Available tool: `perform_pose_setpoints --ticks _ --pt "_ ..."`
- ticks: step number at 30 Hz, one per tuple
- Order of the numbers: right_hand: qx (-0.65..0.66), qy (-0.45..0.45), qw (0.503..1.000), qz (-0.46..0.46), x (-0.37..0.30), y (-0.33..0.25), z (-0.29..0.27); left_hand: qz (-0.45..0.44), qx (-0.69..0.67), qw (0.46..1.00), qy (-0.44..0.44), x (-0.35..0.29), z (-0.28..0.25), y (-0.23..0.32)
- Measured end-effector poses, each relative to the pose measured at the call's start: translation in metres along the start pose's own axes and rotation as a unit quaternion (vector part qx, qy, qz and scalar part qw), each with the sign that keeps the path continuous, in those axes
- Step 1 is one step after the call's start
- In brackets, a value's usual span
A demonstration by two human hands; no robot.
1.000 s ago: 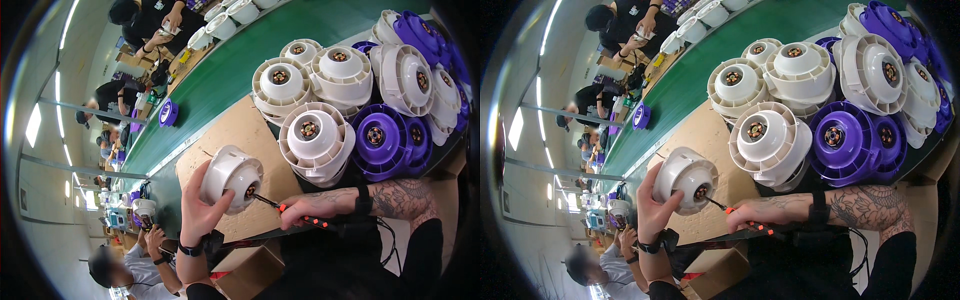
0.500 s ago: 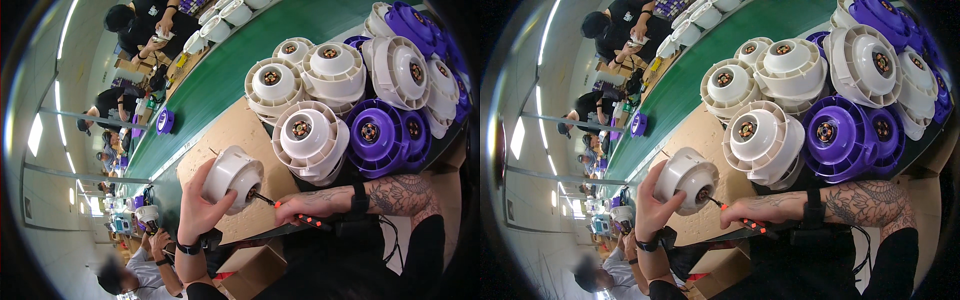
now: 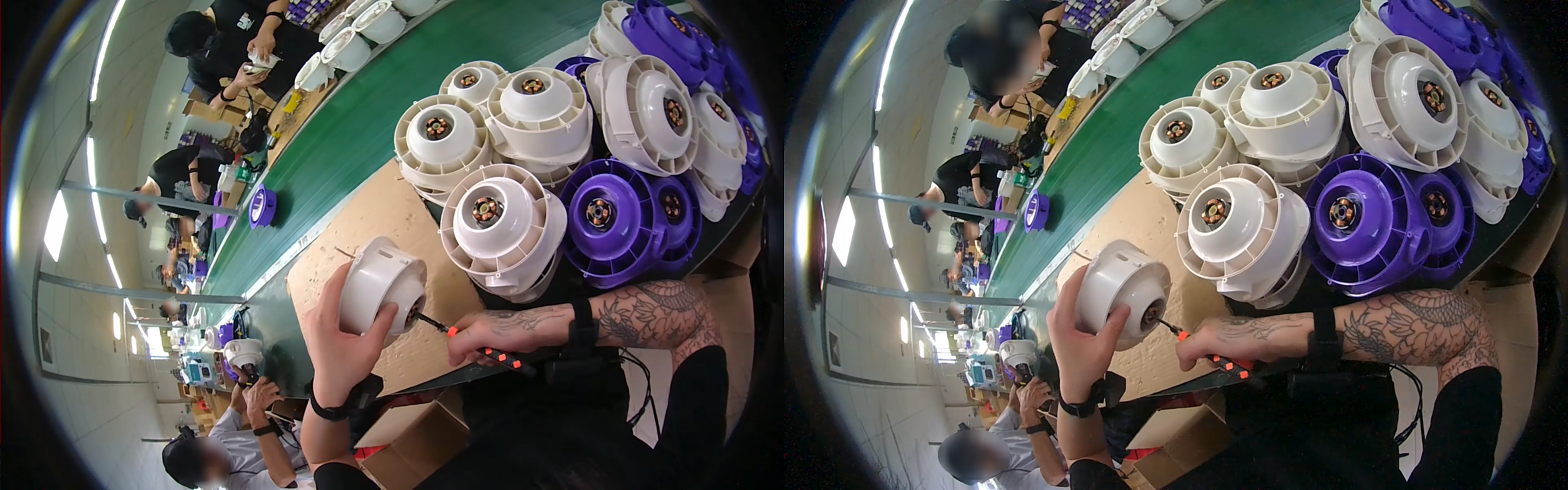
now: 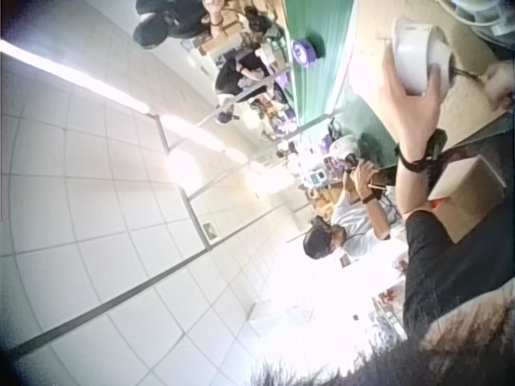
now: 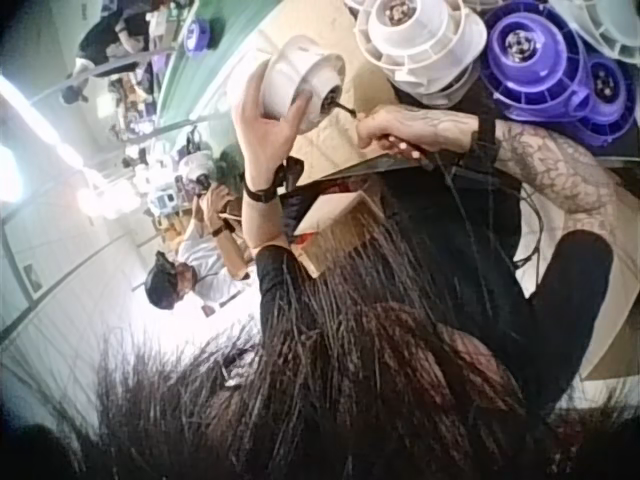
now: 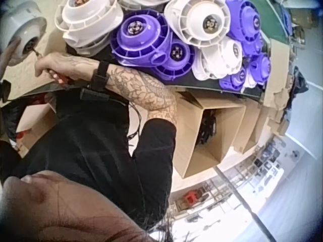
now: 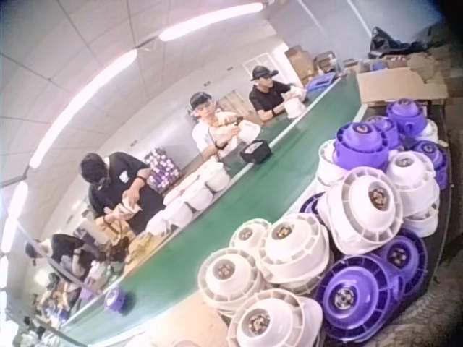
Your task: The person uses pliers to manipulate internal components of white and purple plastic housings on a green assembly table. They repeatedly pick up units, adjust internal parts, and place them into cardboard boxes. Other workers are visible in the background performing similar tasks.
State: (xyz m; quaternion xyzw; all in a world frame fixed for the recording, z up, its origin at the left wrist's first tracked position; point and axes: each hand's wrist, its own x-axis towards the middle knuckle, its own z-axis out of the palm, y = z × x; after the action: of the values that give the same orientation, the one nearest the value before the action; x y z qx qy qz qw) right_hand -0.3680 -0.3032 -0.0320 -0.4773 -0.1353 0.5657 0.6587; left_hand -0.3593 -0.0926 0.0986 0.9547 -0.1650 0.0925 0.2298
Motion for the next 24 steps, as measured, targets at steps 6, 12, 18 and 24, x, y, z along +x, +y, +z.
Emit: perform_pose_setpoints --ticks 6,12,18,24 --pt "-0.030 -0.030 0.999 -0.033 0.001 0.005 -0.001 0.025 0.030 0.996 0.076 -0.021 0.004 0.002" --pt "-0.063 -0.040 0.996 -0.043 -0.002 0.004 -0.002 0.041 0.045 0.990 0.127 -0.034 0.011 -0.004" --pt "0.256 -0.216 0.942 -0.025 0.002 0.015 0.000 0.087 0.019 0.963 0.255 -0.055 0.042 -0.025" --pt "0.331 -0.311 0.891 0.004 -0.008 0.006 0.005 0.031 -0.072 0.916 0.393 -0.082 0.080 -0.052"
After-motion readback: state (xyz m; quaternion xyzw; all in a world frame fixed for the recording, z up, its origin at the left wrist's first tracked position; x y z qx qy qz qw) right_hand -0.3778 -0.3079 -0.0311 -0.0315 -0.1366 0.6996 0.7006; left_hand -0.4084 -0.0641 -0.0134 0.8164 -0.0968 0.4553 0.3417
